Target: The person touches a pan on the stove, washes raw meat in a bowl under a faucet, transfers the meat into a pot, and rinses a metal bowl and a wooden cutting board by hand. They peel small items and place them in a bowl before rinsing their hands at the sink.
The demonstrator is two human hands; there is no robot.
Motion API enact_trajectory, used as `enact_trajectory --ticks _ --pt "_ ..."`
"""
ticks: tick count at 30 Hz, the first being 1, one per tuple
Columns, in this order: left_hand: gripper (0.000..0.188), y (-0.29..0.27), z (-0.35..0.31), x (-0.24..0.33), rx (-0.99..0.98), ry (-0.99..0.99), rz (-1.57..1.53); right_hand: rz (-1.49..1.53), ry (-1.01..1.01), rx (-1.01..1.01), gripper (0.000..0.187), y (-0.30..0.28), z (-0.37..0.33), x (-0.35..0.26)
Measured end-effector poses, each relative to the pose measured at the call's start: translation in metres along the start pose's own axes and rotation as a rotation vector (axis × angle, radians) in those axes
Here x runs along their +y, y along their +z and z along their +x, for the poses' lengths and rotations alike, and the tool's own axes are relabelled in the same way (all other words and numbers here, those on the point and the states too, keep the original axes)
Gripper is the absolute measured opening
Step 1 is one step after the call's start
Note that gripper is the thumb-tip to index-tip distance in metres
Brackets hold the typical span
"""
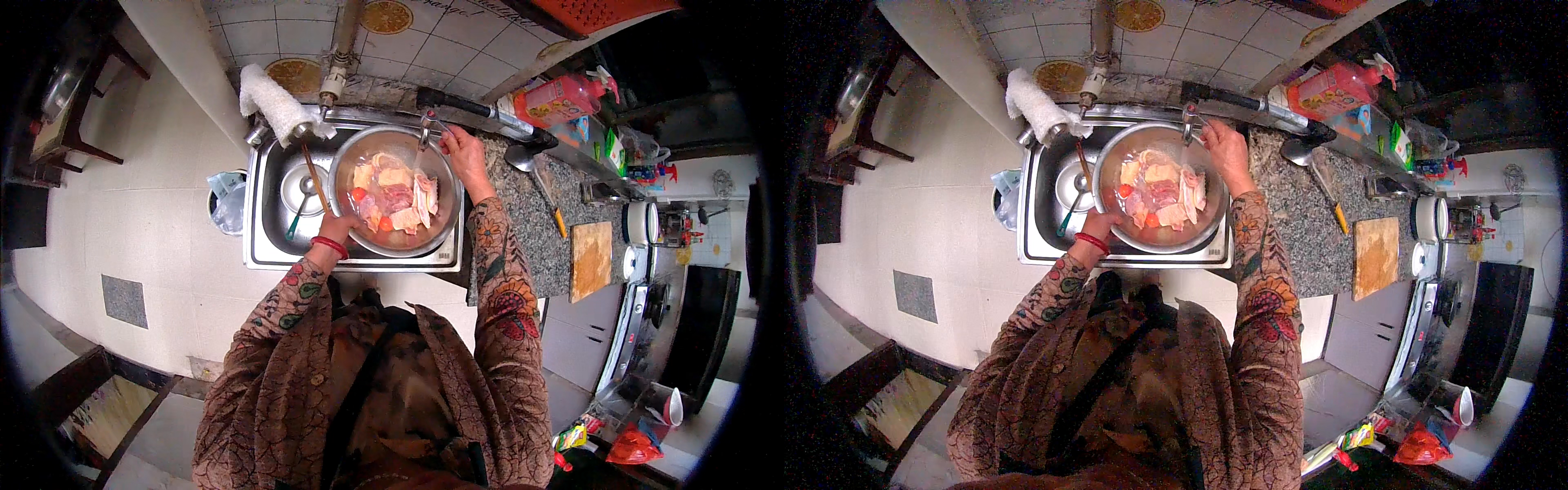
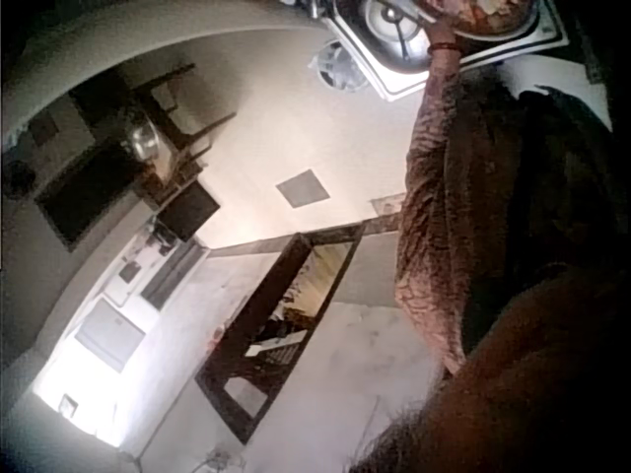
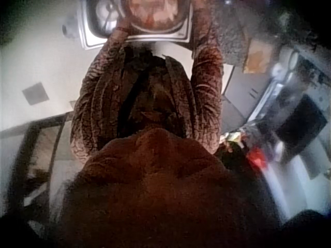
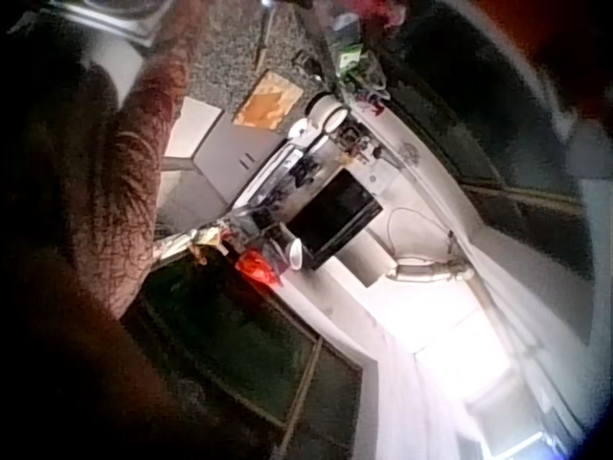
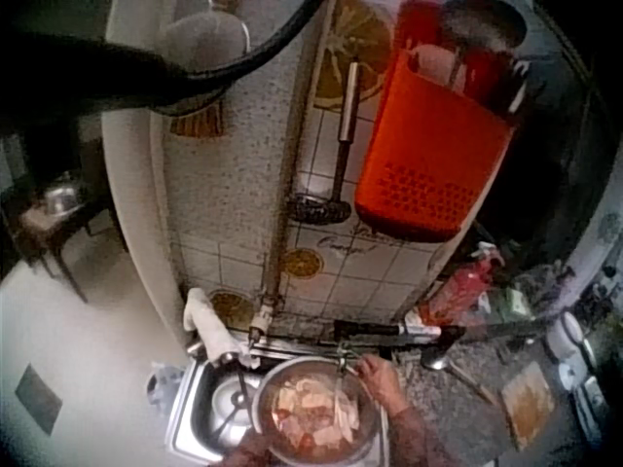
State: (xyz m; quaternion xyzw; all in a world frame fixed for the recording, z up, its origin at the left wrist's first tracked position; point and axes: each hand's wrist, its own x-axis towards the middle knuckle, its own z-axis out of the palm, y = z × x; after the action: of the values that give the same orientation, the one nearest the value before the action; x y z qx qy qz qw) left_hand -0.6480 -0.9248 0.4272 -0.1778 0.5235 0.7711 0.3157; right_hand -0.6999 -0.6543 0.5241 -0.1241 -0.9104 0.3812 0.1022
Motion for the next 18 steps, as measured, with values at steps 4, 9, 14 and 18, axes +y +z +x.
enact_trajectory --ticks 4,9,14,18 --pt "0.030 -0.011 0.013 -0.015 -0.078 -0.053 0.004 -0.020 -0.008 -0.002 0.023 0.000 0.000 -0.003" --pt "0.035 -0.010 0.010 -0.020 -0.036 -0.063 -0.048 -0.018 -0.003 0.015 0.022 0.001 -0.001 -0.003" --pt "0.027 -0.016 0.013 -0.025 -0.033 -0.098 0.035 -0.029 0.011 0.026 0.022 0.002 -0.002 -0.004" --pt "0.024 -0.015 0.007 -0.018 -0.027 -0.107 0.101 -0.050 0.014 0.047 0.022 0.003 -0.002 -0.005"
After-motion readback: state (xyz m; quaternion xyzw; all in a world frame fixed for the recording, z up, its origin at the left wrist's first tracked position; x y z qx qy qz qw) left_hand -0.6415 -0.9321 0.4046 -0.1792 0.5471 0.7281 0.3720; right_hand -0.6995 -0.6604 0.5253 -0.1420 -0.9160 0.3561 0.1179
